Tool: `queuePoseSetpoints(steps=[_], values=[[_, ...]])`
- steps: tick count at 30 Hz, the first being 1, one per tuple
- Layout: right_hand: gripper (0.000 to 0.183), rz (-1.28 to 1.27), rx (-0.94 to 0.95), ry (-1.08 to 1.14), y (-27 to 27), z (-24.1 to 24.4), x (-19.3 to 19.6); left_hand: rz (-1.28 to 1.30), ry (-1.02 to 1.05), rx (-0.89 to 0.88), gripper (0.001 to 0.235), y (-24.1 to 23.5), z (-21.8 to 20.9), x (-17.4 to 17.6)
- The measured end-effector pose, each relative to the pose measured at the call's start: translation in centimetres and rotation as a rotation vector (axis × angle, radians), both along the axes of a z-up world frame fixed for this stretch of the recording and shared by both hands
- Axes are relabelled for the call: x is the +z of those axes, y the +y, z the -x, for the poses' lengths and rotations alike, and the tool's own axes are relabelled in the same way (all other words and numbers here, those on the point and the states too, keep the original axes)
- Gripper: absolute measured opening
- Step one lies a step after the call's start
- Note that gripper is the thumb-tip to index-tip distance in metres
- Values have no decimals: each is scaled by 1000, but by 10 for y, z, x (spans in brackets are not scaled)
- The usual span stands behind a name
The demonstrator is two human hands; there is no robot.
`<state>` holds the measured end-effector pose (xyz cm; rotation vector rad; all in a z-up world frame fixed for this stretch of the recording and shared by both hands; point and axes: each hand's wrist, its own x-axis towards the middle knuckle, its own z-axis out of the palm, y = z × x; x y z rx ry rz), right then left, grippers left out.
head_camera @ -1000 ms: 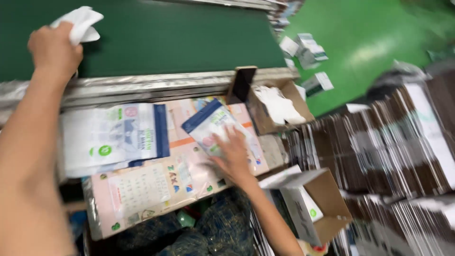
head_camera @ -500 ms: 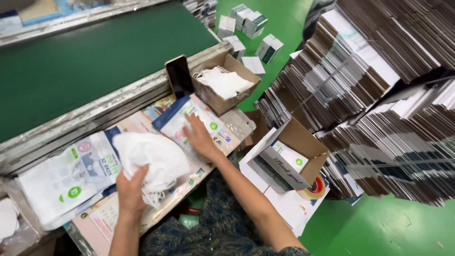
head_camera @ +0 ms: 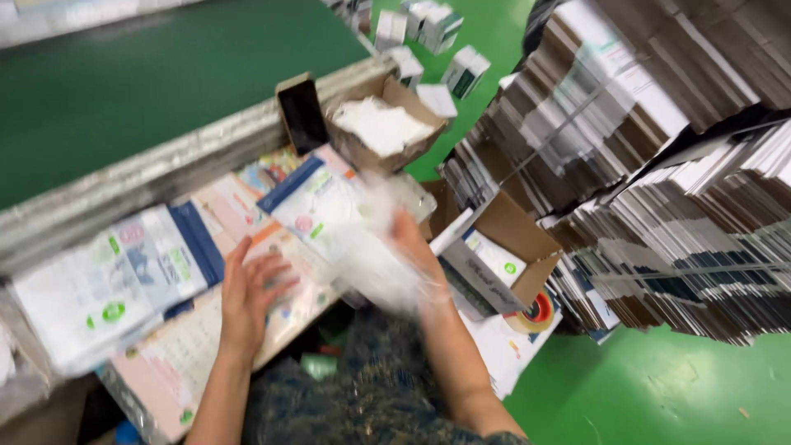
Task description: The recorder is packaging face masks into plastic bags and then into boxes in a factory setting.
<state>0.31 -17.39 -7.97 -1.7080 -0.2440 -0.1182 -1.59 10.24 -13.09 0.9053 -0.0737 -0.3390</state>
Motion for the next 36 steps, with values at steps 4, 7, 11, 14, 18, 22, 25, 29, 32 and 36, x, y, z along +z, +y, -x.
queuePoseSetpoints(steps=[4, 7, 11, 14, 18, 22, 25, 29, 32, 36], values=[[48, -458, -338, -13, 49, 0, 10, 44, -33, 115, 103, -18, -1, -74], [56, -516, -282, 16, 87, 13, -26, 102, -292, 31, 108, -34, 11, -76], [66, -467, -174, 184, 100, 25, -41, -490, -418, 316, 79, -13, 25, -12], [100, 221, -298, -140, 82, 28, -8, -372, 5, 388, 74, 18, 35, 5], [99, 482, 29, -325, 80, 14, -23, -978, -737, 353, 48, 33, 39, 7], [64, 503, 262, -134, 69, 6, -138, -1010, -667, 318, 63, 29, 29, 12], [48, 620, 352, -142, 78, 4, -144, -945, -597, 283, 64, 34, 34, 14], [45, 484, 478, -185, 94, -3, -65, -1058, -580, 80, 49, 35, 24, 20], [75, 379, 461, 51, 95, 5, -61, -886, -672, 50, 50, 33, 24, 5], [86, 322, 434, -197, 88, -8, -73, -870, -733, -249, 41, 32, 0, 15]])
